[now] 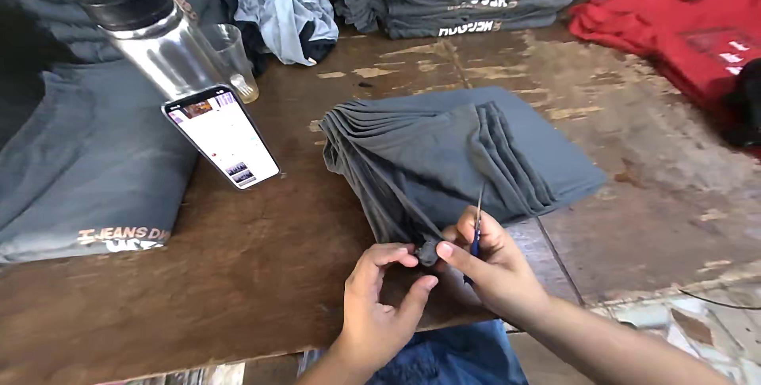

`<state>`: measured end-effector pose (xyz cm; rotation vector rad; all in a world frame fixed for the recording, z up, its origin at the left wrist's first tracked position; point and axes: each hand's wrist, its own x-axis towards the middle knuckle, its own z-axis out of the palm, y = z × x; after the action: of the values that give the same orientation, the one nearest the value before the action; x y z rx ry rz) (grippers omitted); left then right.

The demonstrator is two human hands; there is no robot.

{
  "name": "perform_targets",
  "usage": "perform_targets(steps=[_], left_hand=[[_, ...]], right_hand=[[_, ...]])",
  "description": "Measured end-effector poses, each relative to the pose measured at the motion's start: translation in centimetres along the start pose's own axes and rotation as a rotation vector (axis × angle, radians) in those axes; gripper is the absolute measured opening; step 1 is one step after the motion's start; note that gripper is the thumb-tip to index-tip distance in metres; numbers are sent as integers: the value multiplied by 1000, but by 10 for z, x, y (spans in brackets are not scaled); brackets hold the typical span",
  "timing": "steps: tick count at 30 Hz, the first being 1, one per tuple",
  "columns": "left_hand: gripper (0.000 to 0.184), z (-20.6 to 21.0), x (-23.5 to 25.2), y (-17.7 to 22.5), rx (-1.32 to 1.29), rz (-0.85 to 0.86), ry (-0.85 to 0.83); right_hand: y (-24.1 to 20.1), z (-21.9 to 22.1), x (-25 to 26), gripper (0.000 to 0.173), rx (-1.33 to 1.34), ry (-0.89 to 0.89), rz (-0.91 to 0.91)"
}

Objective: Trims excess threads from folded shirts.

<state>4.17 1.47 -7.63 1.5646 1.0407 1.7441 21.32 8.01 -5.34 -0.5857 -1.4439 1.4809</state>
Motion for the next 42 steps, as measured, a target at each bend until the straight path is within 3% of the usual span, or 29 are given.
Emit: perform_targets(steps=[9, 18, 26, 28, 30, 34, 38, 42], left_hand=[[23, 7, 1, 10, 71, -63, 138], [17, -13, 3, 19, 9, -122, -23], [21, -18, 4, 20, -10, -156, -136], [22, -17, 3, 21, -27, -172, -126], [23, -18, 3, 23, -37, -172, -119], [26, -19, 3, 27, 16, -150, -93], [28, -17, 2, 31, 105, -130, -75], [28, -19, 3, 34, 114, -128, -71]], right_hand=[[19, 22, -13, 17, -68, 149, -241], [24, 28, -15, 15, -237, 226, -339], [18, 27, -20, 9, -319, 231, -278], [16, 22, -26, 9, -408, 170, -244], [10, 15, -38, 24, -414, 5, -122], [15, 3, -59, 33, -46, -387, 206], [16, 6, -60, 40, 260, -489, 369], [16, 11, -58, 41, 305, -520, 429]])
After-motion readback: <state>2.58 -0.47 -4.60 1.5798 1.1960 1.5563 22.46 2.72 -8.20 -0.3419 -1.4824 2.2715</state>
